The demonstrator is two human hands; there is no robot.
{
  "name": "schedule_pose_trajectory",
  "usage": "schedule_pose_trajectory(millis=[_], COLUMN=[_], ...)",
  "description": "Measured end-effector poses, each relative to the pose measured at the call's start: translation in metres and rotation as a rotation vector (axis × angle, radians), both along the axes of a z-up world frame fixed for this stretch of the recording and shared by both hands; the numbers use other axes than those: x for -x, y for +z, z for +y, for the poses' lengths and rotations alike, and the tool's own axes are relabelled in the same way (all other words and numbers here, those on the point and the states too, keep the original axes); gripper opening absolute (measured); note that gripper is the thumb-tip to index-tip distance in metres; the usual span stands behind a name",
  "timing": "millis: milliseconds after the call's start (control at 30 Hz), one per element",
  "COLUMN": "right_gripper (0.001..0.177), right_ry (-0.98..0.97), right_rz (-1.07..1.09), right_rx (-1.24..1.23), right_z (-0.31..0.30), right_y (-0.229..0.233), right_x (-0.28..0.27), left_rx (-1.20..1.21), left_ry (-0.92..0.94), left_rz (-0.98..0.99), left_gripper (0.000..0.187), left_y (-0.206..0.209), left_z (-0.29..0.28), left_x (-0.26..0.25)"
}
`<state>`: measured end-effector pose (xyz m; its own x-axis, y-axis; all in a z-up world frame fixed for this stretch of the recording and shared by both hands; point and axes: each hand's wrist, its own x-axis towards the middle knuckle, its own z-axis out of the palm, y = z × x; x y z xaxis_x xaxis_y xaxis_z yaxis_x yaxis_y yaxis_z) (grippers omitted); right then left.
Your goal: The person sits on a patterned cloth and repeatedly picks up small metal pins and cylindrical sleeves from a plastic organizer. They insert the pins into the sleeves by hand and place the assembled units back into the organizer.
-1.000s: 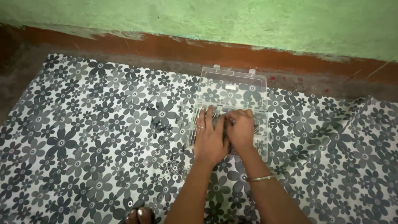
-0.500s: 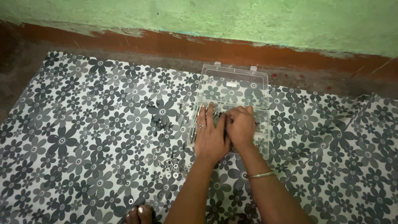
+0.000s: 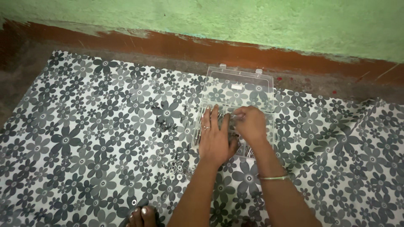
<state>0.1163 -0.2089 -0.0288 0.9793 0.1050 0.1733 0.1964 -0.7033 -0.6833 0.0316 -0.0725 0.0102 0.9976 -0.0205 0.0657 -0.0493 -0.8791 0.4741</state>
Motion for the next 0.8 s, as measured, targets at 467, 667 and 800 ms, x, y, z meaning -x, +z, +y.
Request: schedule_pose_trajectory(millis=[467, 667, 800], right_gripper=[0.019, 0.017, 0.009], right_ry=[0.025, 0.033, 0.013], right_rz=[-0.214, -0.296, -0.282], right_rx=[0.156, 0.201, 0.230], right_z=[0.008, 0.013, 0.015], right_y=[0.000, -0.003, -0.001], right_x=[0.015, 0.014, 0.014], left_rx=[0.052, 0.061, 0.053], left_ry=[-0.009, 0.001, -0.006], left_rz=[0.018, 0.005, 0.008], left_gripper=[0.085, 0.093, 0.092], left_y=[-0.006, -0.007, -0.004], left_z=[0.002, 0.001, 0.001], left_x=[0.000, -0.002, -0.002])
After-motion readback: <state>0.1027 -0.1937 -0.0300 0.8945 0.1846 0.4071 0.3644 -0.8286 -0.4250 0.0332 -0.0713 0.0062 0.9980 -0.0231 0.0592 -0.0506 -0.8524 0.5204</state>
